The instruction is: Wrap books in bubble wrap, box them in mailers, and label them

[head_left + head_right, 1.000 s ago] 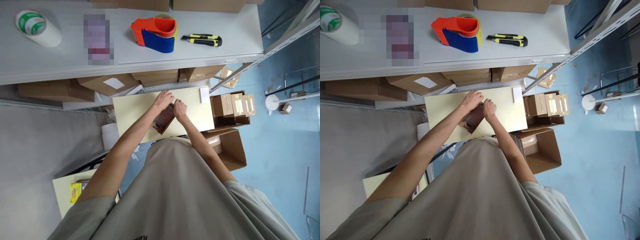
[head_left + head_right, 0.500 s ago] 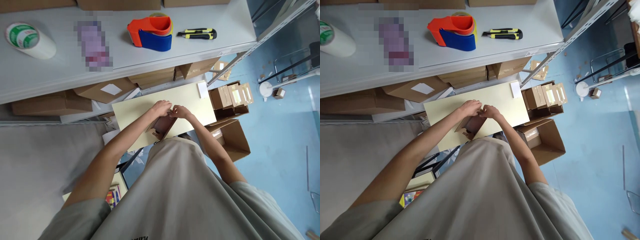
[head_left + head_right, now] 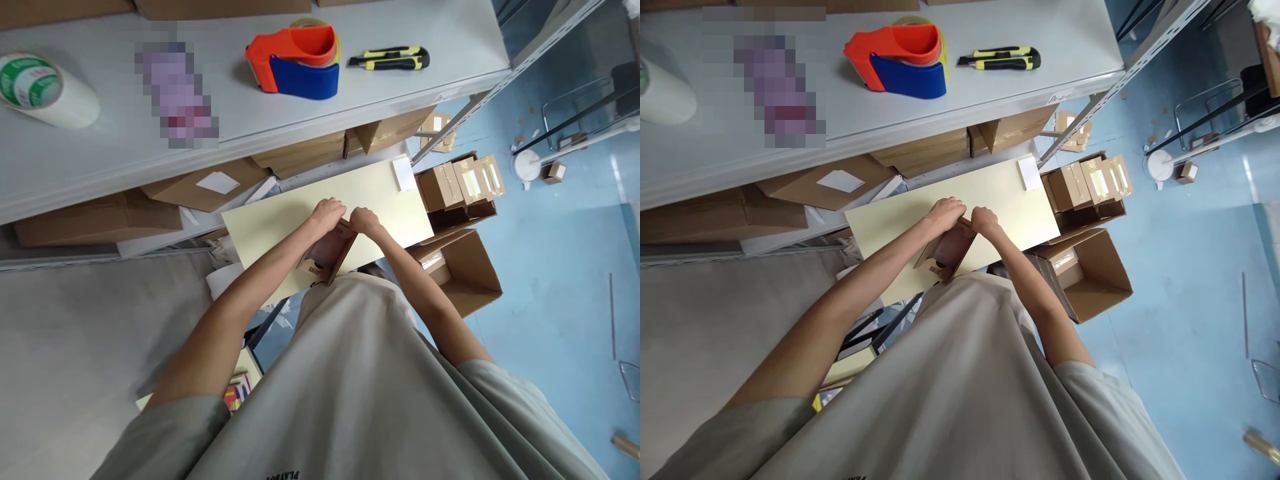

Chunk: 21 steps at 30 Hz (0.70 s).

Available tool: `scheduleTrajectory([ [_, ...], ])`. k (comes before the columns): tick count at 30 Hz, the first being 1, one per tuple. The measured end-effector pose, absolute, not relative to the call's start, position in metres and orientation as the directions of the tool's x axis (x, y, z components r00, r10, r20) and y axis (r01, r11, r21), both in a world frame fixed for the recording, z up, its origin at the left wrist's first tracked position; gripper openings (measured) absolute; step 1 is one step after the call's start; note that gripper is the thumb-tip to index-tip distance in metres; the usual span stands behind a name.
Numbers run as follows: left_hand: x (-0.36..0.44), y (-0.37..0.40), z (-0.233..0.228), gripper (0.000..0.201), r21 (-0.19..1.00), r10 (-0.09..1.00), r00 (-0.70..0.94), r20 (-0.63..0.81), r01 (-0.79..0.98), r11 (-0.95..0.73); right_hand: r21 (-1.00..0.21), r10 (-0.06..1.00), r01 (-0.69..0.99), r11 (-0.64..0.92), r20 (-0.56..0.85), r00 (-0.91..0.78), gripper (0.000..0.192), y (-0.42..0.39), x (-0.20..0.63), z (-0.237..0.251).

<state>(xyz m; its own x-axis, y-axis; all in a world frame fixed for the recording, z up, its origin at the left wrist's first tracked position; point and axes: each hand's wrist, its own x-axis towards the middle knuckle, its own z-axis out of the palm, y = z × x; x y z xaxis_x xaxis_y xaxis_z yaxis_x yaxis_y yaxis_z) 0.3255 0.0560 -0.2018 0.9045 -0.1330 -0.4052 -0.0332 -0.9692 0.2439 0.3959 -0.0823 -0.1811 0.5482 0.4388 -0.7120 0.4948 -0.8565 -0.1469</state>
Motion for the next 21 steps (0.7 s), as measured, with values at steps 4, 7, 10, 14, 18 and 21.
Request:
scheduleTrajectory([
  [4, 0.328, 0.042, -0.207, 0.034, 0.226, -0.072, 0.922, -0.381, 0.017, -0.974, -0.110, 0.441, 0.507, -0.855, -0.669, 0.598, 0.034, -0.066, 0.388, -0.189],
  [7, 0.336, 0.036, -0.209, 0.034, 0.212, -0.024, 0.925, -0.379, 0.062, -0.975, -0.101, 0.467, 0.535, -0.839, -0.638, 0.612, 0.034, -0.065, 0.390, -0.191],
  [10, 0.345, 0.036, -0.204, 0.034, 0.246, -0.023, 0.920, -0.392, 0.081, -0.966, -0.089, 0.467, 0.558, -0.825, -0.664, 0.584, 0.037, -0.073, 0.400, -0.189],
  [14, 0.323, 0.053, -0.189, 0.038, 0.460, 0.056, 0.955, -0.292, 0.191, -0.867, -0.087, 0.456, 0.570, -0.817, -0.701, 0.548, 0.037, -0.094, 0.415, -0.183],
  [18, 0.240, 0.072, -0.176, 0.065, 0.530, 0.397, 0.876, -0.274, 0.482, -0.698, -0.113, 0.459, 0.589, -0.801, -0.747, 0.481, 0.033, -0.120, 0.426, -0.178],
  [21, 0.175, 0.067, -0.176, 0.063, 0.436, 0.556, 0.678, -0.481, 0.735, -0.520, -0.146, 0.510, 0.640, -0.754, -0.745, 0.430, 0.033, -0.127, 0.429, -0.177],
])
